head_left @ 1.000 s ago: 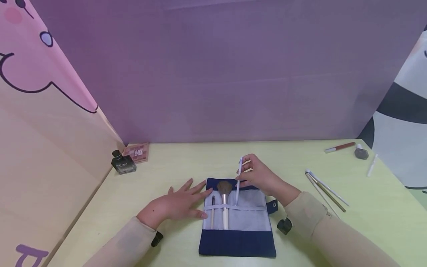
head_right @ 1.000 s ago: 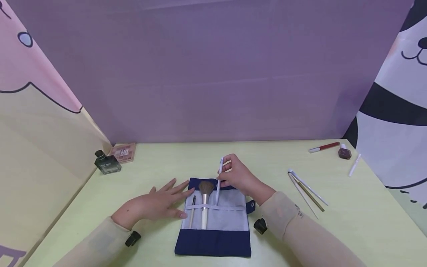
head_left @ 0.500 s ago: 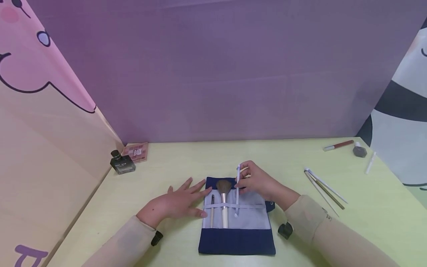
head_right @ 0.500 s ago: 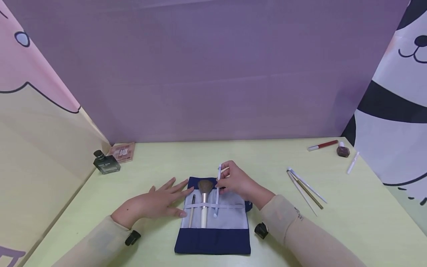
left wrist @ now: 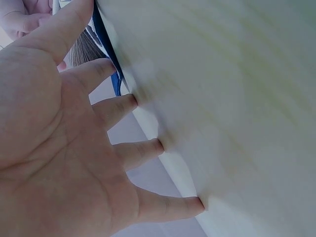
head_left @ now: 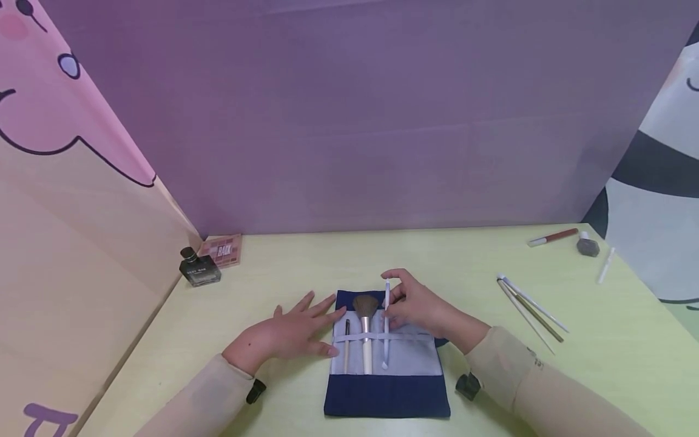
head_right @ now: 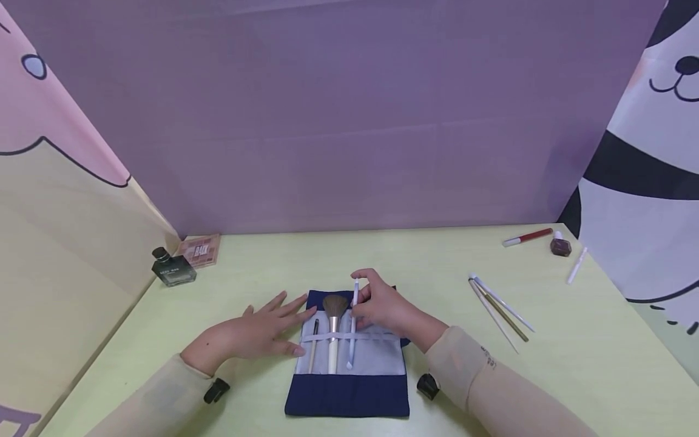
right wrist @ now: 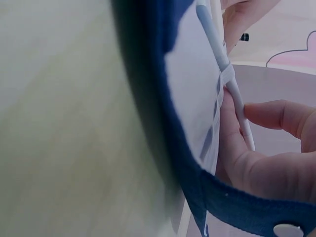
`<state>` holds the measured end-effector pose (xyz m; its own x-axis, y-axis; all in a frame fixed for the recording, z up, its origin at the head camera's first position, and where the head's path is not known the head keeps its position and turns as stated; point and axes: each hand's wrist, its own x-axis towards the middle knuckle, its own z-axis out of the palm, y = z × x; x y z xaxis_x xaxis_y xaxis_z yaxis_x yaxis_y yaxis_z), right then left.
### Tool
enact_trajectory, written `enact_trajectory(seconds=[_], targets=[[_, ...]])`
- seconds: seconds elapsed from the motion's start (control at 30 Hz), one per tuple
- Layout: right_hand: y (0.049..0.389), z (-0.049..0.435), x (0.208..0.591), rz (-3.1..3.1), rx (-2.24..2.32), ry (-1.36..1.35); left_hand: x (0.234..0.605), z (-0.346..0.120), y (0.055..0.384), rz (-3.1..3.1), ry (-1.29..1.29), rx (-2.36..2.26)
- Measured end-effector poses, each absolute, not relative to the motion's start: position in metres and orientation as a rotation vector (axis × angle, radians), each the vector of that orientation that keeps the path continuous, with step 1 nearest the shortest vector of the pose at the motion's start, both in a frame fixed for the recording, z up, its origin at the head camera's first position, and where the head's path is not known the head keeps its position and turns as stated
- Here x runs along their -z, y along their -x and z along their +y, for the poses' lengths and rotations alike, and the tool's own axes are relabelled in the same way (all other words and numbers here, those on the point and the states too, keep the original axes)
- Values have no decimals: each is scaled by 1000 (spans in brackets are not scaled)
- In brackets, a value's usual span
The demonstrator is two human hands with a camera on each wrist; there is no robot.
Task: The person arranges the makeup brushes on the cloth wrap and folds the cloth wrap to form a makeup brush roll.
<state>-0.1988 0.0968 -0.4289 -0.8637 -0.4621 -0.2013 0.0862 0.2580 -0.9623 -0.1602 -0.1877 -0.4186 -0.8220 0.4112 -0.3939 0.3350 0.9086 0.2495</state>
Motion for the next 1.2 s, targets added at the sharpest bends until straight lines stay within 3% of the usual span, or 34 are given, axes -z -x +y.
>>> enact_trajectory(seconds=[1.2], targets=[[179, 102, 433, 2480, 1122, 540, 420, -188, 160, 2629, -530, -231]])
